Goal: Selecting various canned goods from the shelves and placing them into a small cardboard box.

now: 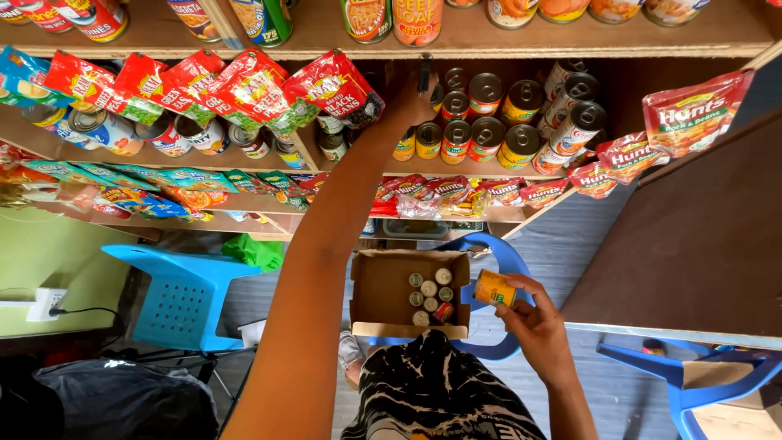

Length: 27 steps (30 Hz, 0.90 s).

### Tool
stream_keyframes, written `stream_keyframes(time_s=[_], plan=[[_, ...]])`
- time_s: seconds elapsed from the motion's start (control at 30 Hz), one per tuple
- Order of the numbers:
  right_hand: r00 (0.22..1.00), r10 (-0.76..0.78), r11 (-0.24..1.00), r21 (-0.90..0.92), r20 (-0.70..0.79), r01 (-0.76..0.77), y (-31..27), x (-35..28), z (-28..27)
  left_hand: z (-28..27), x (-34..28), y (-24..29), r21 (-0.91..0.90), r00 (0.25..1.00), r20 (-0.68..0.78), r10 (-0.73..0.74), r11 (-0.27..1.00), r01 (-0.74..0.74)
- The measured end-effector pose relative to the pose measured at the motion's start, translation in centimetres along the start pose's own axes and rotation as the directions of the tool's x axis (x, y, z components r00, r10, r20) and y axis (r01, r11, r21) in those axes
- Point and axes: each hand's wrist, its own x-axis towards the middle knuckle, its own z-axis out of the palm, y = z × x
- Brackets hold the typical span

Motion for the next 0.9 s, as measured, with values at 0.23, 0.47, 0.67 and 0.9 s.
stream_keyframes(time_s=[0.23,0.47,0.67,0.9], plan=[[1.0,-0.025,0.999,-0.035,-0.001,0.025,0.1,0.2,0.2,-3.3,-0.7,1.8,0.117,0.984,0.177,-0.023,0.993,0.002],[1.0,-0.003,0.998,-0.068,0.019,0.004,-0.3,0.3,0.4,-1.8,0.3,0.9,0.137,0.965,0.252,-0.065,0.99,0.031],[0.999,0.013,0.997,-0.074,0.03,-0.011,-0.4,0.4,0.5,-2.4,-0.1,1.2,0.115,0.942,0.318,-0.109,0.99,0.075],[0.999,0.0,0.999,-0.043,0.038,0.001,-0.5,0.7,0.8,1.1,0.8,-0.7,0.05,0.941,0.318,-0.117,0.993,0.107]])
